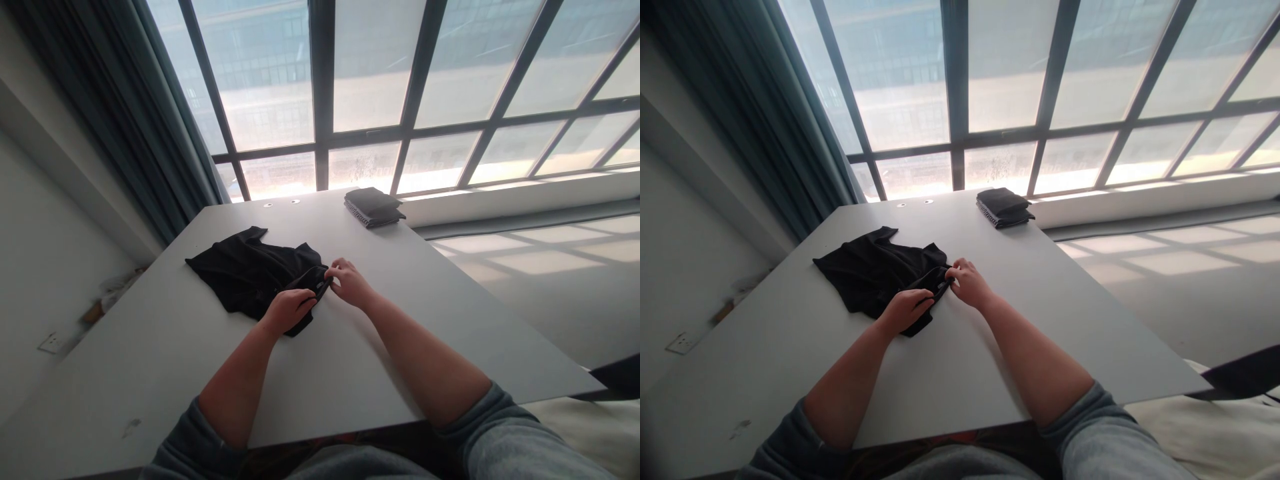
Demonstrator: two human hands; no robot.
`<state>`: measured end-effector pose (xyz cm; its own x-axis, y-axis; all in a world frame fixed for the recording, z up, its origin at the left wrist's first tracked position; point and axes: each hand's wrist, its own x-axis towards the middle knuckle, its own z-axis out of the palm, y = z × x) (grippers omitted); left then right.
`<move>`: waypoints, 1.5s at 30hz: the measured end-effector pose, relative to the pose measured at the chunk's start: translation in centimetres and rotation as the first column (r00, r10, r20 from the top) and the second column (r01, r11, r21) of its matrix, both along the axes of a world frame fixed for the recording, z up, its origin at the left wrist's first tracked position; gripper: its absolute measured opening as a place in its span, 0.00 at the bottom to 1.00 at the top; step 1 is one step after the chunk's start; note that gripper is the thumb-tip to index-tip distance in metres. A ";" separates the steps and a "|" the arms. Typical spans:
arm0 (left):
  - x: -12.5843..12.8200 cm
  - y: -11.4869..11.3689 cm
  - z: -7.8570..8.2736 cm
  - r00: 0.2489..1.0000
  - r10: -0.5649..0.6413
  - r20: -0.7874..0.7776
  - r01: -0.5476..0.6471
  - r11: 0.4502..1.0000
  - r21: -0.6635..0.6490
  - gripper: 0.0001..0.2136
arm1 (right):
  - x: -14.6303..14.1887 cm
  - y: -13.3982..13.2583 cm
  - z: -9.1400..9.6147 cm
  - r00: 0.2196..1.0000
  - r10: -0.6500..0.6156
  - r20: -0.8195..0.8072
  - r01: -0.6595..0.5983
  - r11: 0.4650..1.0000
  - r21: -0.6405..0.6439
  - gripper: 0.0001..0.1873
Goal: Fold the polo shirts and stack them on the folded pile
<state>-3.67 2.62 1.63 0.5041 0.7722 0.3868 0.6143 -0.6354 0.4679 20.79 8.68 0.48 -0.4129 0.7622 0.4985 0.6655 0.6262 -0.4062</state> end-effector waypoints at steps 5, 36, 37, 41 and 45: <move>0.2 0.0 -0.1 0.994 -0.099 0.057 0.102 0.992 -0.068 0.12 | 0.1 -0.3 0.9 0.997 -0.061 -0.049 0.057 0.995 -0.086 0.09; 0.7 0.0 -0.5 0.984 0.072 0.162 -0.115 0.954 0.276 0.28 | 1.6 0.6 2.2 0.799 -0.564 -0.207 0.494 0.813 -0.308 0.16; 0.7 -0.2 -0.3 0.988 0.068 0.139 -0.104 0.957 0.270 0.29 | 1.5 0.3 2.5 0.795 -0.560 -0.235 0.488 0.819 -0.303 0.18; 0.6 -0.2 -0.1 0.993 0.118 -0.013 -0.113 0.970 0.213 0.23 | 0.3 -2.9 4.0 0.895 -0.406 -0.185 0.421 0.905 0.052 0.18; 0.5 0.8 -0.5 0.960 0.143 -0.239 -0.101 0.978 0.180 0.17 | -0.3 -7.0 3.8 0.952 -0.255 0.171 0.247 0.967 0.068 0.11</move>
